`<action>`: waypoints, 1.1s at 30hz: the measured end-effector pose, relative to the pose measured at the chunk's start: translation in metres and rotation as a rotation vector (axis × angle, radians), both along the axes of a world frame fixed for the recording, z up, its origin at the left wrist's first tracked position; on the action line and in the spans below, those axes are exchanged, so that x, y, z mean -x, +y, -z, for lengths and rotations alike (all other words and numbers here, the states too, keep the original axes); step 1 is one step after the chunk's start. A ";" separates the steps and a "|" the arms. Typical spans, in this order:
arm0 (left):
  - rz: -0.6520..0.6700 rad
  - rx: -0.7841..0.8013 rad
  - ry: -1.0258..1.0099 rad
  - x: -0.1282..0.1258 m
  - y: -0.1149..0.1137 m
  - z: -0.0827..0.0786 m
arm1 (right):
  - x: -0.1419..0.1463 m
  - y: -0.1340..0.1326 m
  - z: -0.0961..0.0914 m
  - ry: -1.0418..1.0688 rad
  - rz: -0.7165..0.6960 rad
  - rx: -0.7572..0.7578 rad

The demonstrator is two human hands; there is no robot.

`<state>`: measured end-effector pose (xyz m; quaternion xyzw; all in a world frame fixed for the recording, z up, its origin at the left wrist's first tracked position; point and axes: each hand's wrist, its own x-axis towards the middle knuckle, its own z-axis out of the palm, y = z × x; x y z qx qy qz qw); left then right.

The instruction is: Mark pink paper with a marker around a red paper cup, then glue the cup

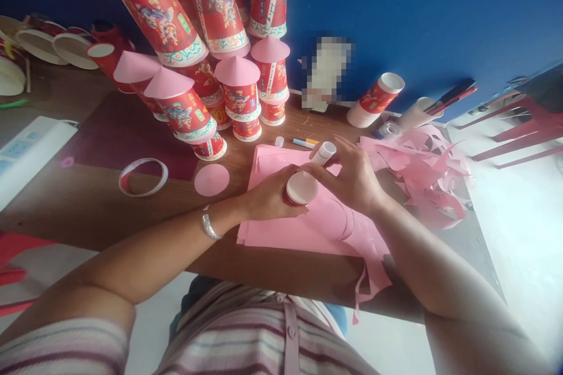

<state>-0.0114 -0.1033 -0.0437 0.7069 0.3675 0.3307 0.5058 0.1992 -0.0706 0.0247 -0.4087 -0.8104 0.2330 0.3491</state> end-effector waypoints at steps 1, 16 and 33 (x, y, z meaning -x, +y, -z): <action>0.018 0.013 0.012 0.000 0.000 -0.001 | 0.000 0.002 0.001 -0.005 0.003 0.006; 0.010 0.001 0.034 0.000 0.000 0.001 | 0.001 0.007 -0.003 -0.043 -0.139 -0.044; 0.055 -0.076 -0.033 0.001 0.002 0.003 | 0.006 0.010 -0.008 -0.090 -0.219 -0.015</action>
